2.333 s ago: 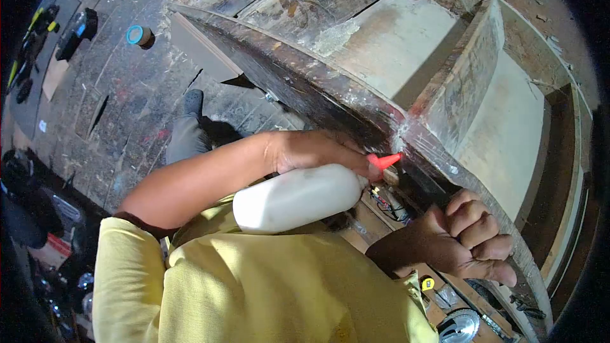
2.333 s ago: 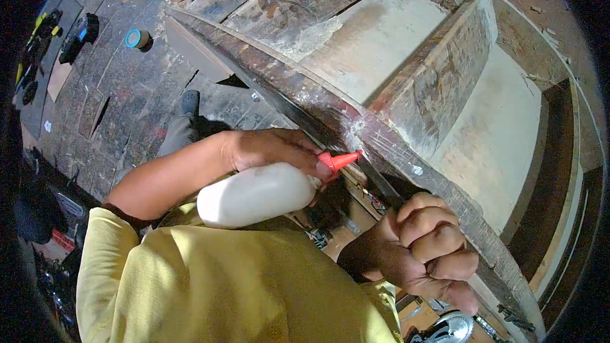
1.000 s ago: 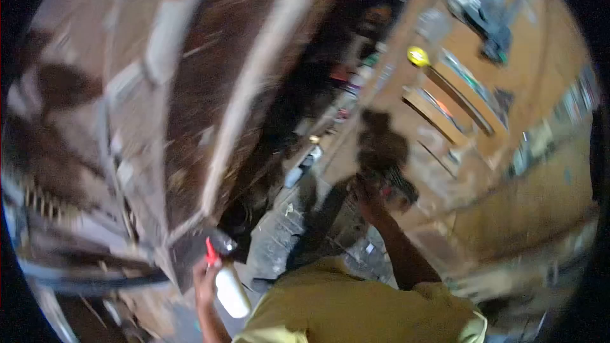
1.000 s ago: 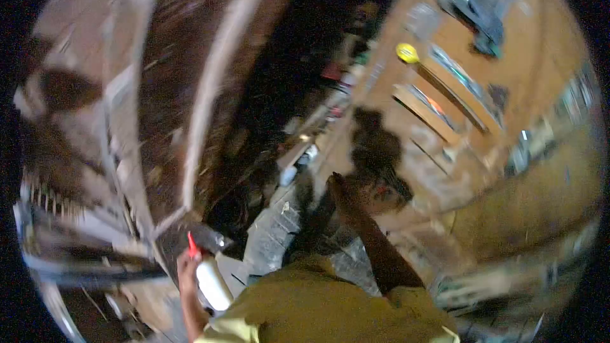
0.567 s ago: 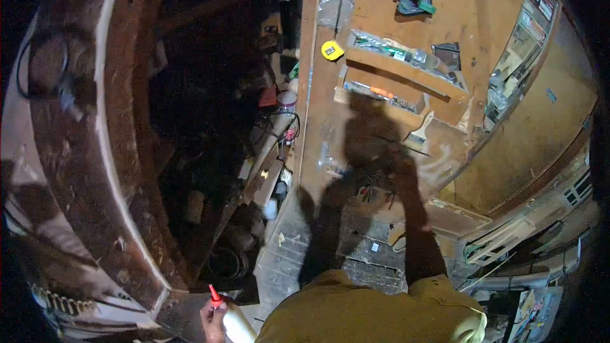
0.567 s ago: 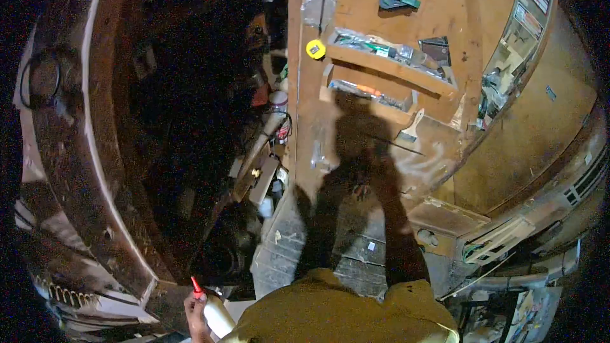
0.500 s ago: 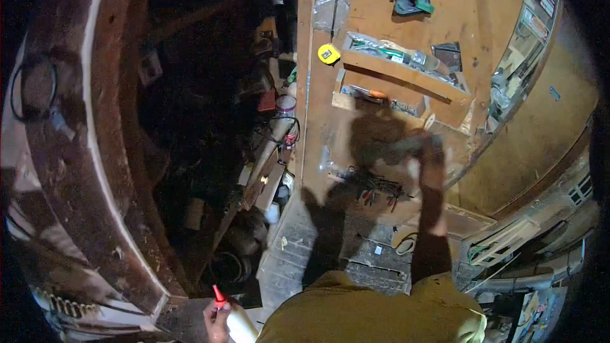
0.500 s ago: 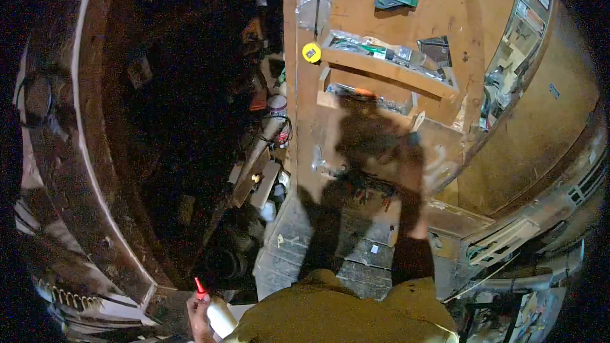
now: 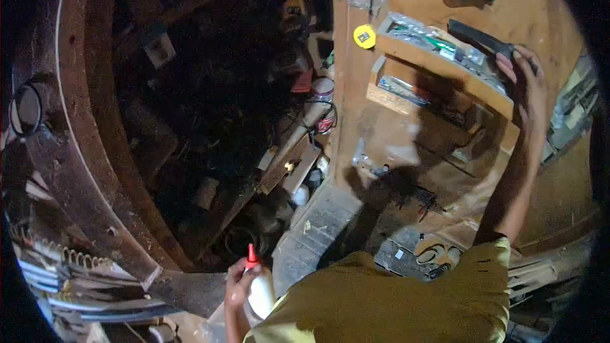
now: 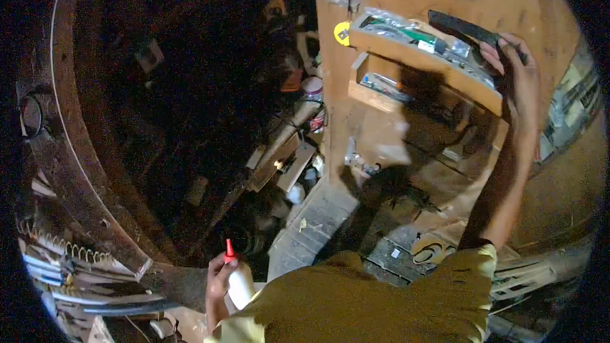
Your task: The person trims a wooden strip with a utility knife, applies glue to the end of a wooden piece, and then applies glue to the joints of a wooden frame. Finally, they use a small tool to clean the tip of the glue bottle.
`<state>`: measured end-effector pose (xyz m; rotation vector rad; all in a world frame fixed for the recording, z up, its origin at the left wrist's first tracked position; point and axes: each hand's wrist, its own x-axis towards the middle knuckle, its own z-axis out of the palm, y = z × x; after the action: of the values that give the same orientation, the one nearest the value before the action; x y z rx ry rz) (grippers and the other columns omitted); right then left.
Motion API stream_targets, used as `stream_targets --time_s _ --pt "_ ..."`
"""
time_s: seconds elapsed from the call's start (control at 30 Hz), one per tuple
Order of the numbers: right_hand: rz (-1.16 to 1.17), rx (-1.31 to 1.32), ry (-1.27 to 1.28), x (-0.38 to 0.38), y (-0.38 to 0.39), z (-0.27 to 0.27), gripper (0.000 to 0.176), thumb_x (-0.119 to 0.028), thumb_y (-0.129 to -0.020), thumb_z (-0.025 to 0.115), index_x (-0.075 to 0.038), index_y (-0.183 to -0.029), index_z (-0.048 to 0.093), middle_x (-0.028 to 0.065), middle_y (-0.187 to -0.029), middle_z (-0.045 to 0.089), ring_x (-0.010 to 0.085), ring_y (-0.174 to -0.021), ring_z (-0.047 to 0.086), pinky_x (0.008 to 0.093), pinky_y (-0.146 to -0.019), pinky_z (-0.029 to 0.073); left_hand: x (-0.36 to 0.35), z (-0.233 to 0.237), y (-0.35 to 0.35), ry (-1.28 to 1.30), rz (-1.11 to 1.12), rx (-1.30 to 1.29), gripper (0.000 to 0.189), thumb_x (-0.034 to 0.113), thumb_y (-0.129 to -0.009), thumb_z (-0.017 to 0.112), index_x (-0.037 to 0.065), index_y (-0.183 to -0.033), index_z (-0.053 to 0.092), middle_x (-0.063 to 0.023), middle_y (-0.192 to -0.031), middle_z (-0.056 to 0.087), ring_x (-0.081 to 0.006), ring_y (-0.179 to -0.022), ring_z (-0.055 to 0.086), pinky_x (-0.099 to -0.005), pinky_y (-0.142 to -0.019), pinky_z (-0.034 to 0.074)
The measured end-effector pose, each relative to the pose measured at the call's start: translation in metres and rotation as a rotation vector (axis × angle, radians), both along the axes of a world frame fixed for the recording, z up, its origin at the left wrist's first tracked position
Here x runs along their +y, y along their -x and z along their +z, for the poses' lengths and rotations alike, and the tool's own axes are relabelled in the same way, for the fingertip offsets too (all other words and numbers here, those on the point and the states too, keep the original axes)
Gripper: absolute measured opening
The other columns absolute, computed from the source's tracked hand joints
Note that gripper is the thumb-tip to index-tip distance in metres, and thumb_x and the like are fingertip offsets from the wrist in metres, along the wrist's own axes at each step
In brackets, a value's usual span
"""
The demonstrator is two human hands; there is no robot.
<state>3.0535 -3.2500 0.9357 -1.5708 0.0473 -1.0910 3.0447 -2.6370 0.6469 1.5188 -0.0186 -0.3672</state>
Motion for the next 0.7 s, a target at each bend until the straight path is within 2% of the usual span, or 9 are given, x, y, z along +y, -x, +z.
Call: stream_targets --time_s 0.17,0.23,0.3,0.37,0.4,0.43,0.6,0.67,0.7 --pt "-0.06 0.257 0.058 -0.015 -0.006 -0.004 0.016 -0.012 -0.095 0.063 -0.001 -0.107 0.062 0.0079 -0.097 0.066 0.0152 -0.087 0.067 0.0247 -0.079 0.055 -0.031 -0.006 -0.001 0.016 -0.028 -0.08 0.012 0.017 -0.088 0.072 0.005 -0.09 0.068 0.0039 -0.083 0.063 -0.0057 -0.075 0.053 -0.0248 -0.068 0.042" --pt "-0.179 0.382 0.488 -0.057 -0.003 -0.012 0.014 -0.013 -0.096 0.062 -0.002 -0.103 0.062 0.0018 -0.09 0.062 0.009 -0.079 0.06 0.0217 -0.072 0.05 -0.04 0.002 -0.001 0.032 0.018 0.039 0.015 0.019 -0.089 0.072 0.004 -0.09 0.068 0.0037 -0.083 0.064 -0.0065 -0.076 0.054 -0.0247 -0.069 0.042" --pt "-0.23 0.506 0.578 -0.073 -0.002 -0.022 0.012 -0.014 -0.097 0.061 -0.003 -0.1 0.061 -0.0026 -0.085 0.058 0.0059 -0.075 0.052 0.0201 -0.068 0.043 -0.041 -0.001 0.0 -0.001 0.019 0.025 0.017 0.02 -0.089 0.072 0.004 -0.091 0.069 0.0026 -0.083 0.065 -0.0075 -0.077 0.055 -0.0246 -0.07 0.043" --pt "-0.338 0.424 0.809 -0.058 -0.004 -0.026 0.011 -0.013 -0.097 0.06 -0.003 -0.098 0.062 -0.0042 -0.084 0.056 0.0066 -0.076 0.05 0.0207 -0.068 0.041 -0.033 -0.009 -0.005 -0.042 -0.015 -0.022 0.017 0.02 -0.089 0.071 0.003 -0.092 0.069 0.0014 -0.083 0.066 -0.0082 -0.076 0.056 -0.0249 -0.07 0.043" --pt "-0.342 0.578 0.606 -0.049 -0.002 -0.023 0.012 -0.012 -0.094 0.062 -0.001 -0.099 0.063 0.0013 -0.088 0.059 0.0101 -0.086 0.051 0.0255 -0.078 0.043 -0.034 -0.006 -0.008 -0.041 -0.019 -0.001 0.017 0.02 -0.09 0.071 0.003 -0.092 0.069 0.0011 -0.083 0.066 -0.0082 -0.077 0.056 -0.0249 -0.07 0.043" --pt "-0.337 0.587 0.601 -0.048 0.0 -0.024 0.012 -0.012 -0.094 0.062 -0.001 -0.099 0.063 0.0013 -0.088 0.059 0.0101 -0.086 0.051 0.0255 -0.078 0.043 -0.036 -0.004 -0.009 -0.038 -0.019 0.02 0.016 0.019 -0.09 0.071 0.003 -0.092 0.069 0.0009 -0.083 0.066 -0.0083 -0.077 0.056 -0.0248 -0.07 0.044" --pt "-0.533 0.337 1.014 -0.044 -0.002 -0.024 0.025 -0.019 -0.096 0.062 0.0 -0.112 0.063 0.0082 -0.109 0.067 0.0189 -0.101 0.062 0.0302 -0.093 0.046 -0.041 0.002 -0.011 -0.055 -0.039 -0.001 0.019 0.019 -0.09 0.07 0.002 -0.097 0.068 0.0007 -0.087 0.066 -0.0088 -0.081 0.057 -0.0255 -0.076 0.045" --pt "-0.923 0.155 1.603 -0.056 0.004 -0.03 0.033 -0.027 -0.095 0.063 -0.003 -0.117 0.063 0.0086 -0.118 0.067 0.023 -0.107 0.063 0.0308 -0.096 0.047 -0.044 0.008 -0.009 -0.081 -0.02 0.015 0.019 0.019 -0.09 0.07 0.002 -0.097 0.068 0.0007 -0.088 0.066 -0.0089 -0.082 0.057 -0.0256 -0.076 0.045" --pt "-1.056 0.223 1.446 -0.076 0.021 -0.055 0.036 -0.03 -0.094 0.063 -0.005 -0.12 0.063 0.0091 -0.122 0.065 0.024 -0.11 0.062 0.0321 -0.097 0.047 -0.045 0.01 -0.006 -0.104 -0.023 0.034 0.019 0.02 -0.091 0.07 0.002 -0.097 0.068 0.0008 -0.089 0.066 -0.0089 -0.083 0.057 -0.0256 -0.077 0.045"
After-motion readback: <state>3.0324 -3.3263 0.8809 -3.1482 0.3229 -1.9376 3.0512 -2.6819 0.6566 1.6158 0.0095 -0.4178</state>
